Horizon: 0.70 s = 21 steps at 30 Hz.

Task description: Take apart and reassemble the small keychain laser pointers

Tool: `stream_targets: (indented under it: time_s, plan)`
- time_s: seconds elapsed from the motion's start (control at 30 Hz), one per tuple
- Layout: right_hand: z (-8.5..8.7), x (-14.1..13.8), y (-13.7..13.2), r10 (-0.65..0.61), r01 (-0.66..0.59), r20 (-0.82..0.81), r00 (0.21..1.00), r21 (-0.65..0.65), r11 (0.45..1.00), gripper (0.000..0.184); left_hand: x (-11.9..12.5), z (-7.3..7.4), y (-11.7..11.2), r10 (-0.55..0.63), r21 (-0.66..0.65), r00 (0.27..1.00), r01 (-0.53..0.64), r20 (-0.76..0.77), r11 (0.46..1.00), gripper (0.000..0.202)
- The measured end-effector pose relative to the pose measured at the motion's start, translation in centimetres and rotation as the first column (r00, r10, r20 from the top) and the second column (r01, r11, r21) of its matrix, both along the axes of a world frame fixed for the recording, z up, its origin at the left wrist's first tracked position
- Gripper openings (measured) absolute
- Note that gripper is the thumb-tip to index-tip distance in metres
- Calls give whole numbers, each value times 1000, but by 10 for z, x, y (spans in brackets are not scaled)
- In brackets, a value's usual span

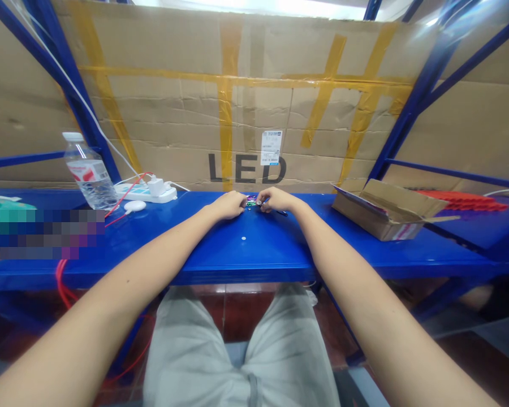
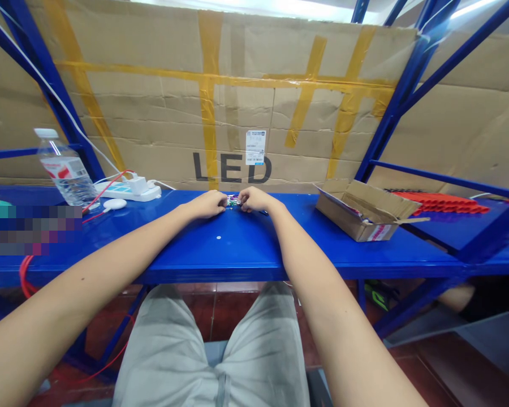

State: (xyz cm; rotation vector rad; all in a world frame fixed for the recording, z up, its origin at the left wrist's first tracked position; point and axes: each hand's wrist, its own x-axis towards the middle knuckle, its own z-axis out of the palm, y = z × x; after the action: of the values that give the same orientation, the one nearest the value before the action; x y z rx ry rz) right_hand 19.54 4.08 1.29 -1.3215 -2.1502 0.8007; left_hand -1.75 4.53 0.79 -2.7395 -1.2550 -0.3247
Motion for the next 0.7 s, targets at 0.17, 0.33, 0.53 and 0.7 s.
stream_targets:
  time_s: [0.17, 0.33, 0.53, 0.7]
  plan:
    - [-2, 1, 4, 41, -41, 11, 999, -8, 999, 24, -1, -5, 8, -10, -33, 1000, 10, 13, 999, 15]
    - [-4, 1, 6, 44, -44, 5, 999, -6, 999, 24, -1, -5, 6, 37, -122, 985, -17, 168, 992, 11]
    - [-3, 1, 3, -3, 0, -53, 999, -44, 999, 26, 10, 6, -9, -74, 46, 892, 60, 446, 997, 13]
    - [-2, 0, 1, 1, -7, -86, 996, -65, 998, 25, 19, 7, -16, -239, 185, 863, 173, 446, 968, 13]
